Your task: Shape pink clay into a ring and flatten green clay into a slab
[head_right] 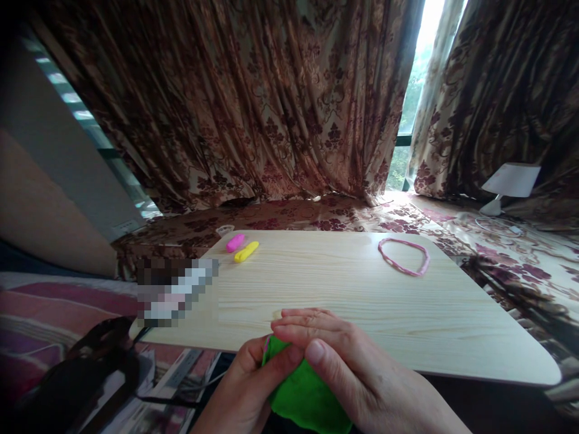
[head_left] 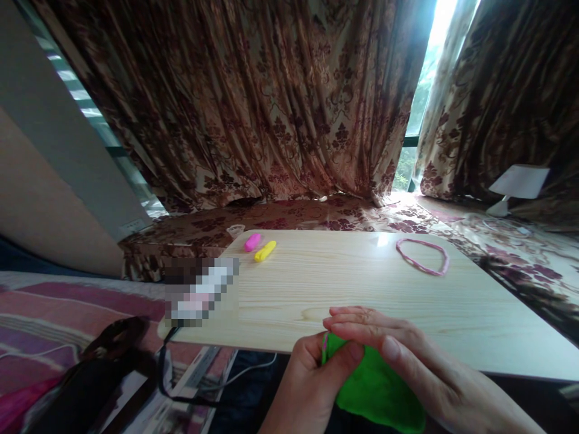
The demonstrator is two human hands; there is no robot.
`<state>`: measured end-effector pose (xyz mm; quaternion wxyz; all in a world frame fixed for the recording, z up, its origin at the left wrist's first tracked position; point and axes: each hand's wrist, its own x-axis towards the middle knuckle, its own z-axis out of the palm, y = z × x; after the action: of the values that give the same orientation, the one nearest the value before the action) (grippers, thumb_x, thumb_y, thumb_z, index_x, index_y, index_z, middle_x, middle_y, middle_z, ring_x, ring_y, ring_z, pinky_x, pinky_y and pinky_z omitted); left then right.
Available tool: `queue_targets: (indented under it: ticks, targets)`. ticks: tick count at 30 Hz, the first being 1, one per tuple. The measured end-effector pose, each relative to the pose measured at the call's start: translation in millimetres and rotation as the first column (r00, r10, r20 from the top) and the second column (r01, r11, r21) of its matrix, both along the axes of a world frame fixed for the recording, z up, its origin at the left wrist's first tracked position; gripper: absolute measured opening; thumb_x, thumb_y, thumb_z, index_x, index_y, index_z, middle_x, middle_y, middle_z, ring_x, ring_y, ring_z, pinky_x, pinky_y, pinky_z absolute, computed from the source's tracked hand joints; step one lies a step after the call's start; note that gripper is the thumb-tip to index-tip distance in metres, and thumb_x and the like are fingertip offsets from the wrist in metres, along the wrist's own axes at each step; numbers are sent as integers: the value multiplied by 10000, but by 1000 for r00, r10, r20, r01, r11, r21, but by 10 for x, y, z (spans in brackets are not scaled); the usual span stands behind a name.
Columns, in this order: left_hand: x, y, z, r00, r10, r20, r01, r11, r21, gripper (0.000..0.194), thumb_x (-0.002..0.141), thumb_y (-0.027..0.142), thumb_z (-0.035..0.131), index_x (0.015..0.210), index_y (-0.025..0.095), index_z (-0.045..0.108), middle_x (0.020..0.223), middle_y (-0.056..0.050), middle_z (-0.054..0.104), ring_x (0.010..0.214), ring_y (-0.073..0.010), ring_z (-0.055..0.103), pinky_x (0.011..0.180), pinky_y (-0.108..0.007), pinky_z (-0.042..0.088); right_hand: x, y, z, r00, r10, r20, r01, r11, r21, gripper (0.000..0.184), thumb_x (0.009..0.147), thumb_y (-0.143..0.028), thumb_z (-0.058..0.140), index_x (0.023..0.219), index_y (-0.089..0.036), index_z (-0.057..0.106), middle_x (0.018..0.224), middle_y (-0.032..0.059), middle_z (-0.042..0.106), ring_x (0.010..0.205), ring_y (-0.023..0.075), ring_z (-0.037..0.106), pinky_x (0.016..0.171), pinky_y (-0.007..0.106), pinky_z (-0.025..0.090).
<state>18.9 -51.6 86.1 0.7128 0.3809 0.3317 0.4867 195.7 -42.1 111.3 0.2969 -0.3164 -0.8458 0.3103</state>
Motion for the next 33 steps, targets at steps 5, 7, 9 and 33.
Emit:
queue_targets:
  ticks: [5,7,9,33]
  targets:
    - [-10,-2,-74,999,-47,-13,46,999,-27,225,730,342,710,767,120,724,647,-28,640,605,-111,521,593,-229,359,34,9,93,1000,5,14,-3,993,-116,384,976,-281,337,1342,-369,411,1422,-63,410,1334,155,321,1119,347,244]
    - [-2,-3,-62,995,-101,-3,101,995,-19,248,730,370,703,740,123,722,629,-26,642,565,-106,515,566,-226,352,30,29,166,999,35,18,-32,990,-139,390,980,-292,318,1355,-359,397,1435,-56,395,1346,166,297,1122,365,231]
    - [12,-6,-5,994,-111,-6,112,993,27,239,737,377,692,774,144,733,680,-35,672,595,-127,552,595,-243,380,-8,50,234,994,104,22,-100,986,-133,392,980,-287,317,1359,-337,403,1427,-44,409,1350,171,289,1125,368,220]
    - [-55,8,26,992,-72,-108,86,987,132,266,769,338,663,959,165,729,823,-79,713,813,-233,625,740,-327,435,-2,67,191,984,176,-23,-177,982,-67,391,979,-241,306,1347,-268,436,1412,-7,435,1363,169,254,1131,370,193]
